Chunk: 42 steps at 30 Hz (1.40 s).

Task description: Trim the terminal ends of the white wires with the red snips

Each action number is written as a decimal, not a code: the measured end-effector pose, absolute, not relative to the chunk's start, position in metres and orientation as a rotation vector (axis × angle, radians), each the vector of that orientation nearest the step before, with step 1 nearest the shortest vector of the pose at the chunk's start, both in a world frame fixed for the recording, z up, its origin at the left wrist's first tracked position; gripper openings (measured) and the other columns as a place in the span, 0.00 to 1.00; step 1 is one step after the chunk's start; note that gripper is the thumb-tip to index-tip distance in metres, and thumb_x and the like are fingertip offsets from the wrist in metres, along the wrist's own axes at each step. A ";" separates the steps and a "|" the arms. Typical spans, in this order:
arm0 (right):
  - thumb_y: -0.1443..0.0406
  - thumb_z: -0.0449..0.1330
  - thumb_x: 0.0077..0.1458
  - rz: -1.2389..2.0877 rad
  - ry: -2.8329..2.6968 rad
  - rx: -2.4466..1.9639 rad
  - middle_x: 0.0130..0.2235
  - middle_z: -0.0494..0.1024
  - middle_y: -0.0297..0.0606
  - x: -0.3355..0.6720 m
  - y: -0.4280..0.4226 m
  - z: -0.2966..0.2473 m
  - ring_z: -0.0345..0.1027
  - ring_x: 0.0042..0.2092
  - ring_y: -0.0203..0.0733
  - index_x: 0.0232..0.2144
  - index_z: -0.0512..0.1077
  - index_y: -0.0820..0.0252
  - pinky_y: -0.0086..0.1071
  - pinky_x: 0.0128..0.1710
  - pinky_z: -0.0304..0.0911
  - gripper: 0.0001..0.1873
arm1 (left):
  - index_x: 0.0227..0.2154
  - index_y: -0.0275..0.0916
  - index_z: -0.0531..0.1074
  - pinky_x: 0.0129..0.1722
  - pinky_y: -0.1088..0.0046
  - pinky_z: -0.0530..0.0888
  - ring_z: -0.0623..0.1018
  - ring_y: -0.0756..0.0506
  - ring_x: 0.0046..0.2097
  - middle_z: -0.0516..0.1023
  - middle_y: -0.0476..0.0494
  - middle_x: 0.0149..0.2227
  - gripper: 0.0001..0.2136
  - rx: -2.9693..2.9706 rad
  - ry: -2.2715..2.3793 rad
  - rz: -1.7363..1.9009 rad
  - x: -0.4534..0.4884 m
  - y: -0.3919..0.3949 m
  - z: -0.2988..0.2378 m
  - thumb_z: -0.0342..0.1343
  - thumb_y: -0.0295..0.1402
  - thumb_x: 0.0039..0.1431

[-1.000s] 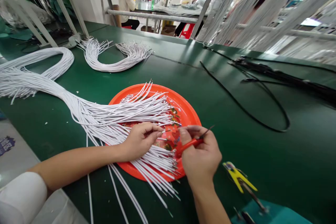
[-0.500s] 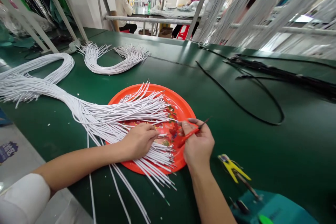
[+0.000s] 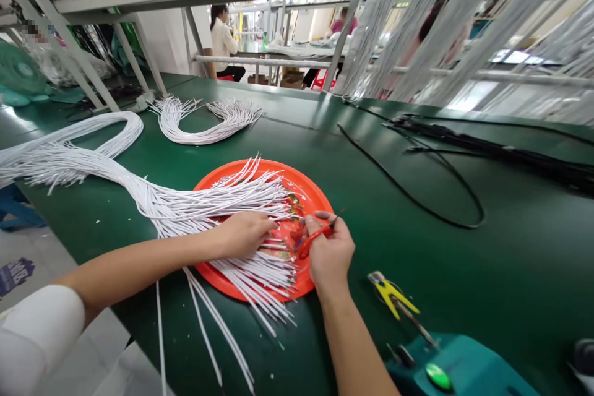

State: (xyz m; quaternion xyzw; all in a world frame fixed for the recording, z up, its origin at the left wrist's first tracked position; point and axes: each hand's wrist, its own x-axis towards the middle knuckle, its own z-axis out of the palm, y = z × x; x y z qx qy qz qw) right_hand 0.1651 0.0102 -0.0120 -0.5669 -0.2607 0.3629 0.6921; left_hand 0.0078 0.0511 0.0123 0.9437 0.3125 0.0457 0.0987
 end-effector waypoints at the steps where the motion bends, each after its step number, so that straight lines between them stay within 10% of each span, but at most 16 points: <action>1: 0.60 0.67 0.34 0.813 -0.584 -1.266 0.22 0.73 0.30 0.165 0.010 -0.011 0.63 0.20 0.30 0.28 0.66 0.61 0.24 0.18 0.60 0.19 | 0.36 0.34 0.70 0.37 0.69 0.70 0.74 0.44 0.38 0.74 0.38 0.35 0.09 2.797 0.979 0.167 0.012 0.057 0.010 0.44 0.25 0.58; 17: 0.58 0.68 0.34 0.836 -0.592 -1.267 0.21 0.73 0.30 0.166 0.010 -0.013 0.64 0.20 0.31 0.29 0.66 0.61 0.25 0.19 0.61 0.20 | 0.43 0.35 0.68 0.28 0.78 0.66 0.70 0.52 0.26 0.73 0.50 0.26 0.13 2.176 1.114 0.628 0.035 0.081 0.009 0.47 0.34 0.58; 25: 0.58 0.69 0.34 0.804 -0.587 -1.287 0.21 0.72 0.28 0.170 0.011 -0.019 0.65 0.22 0.31 0.29 0.68 0.61 0.24 0.22 0.62 0.20 | 0.29 0.34 0.72 0.22 0.79 0.62 0.64 0.55 0.20 0.66 0.53 0.19 0.09 1.684 0.786 0.448 0.028 0.053 0.032 0.49 0.34 0.55; 42: 0.62 0.69 0.36 0.810 -0.712 -1.258 0.26 0.76 0.33 0.169 0.005 -0.017 0.70 0.26 0.33 0.29 0.69 0.59 0.27 0.27 0.66 0.16 | 0.29 0.33 0.74 0.29 0.78 0.64 0.67 0.53 0.27 0.70 0.50 0.23 0.12 1.686 0.933 0.760 0.026 0.043 0.009 0.49 0.35 0.56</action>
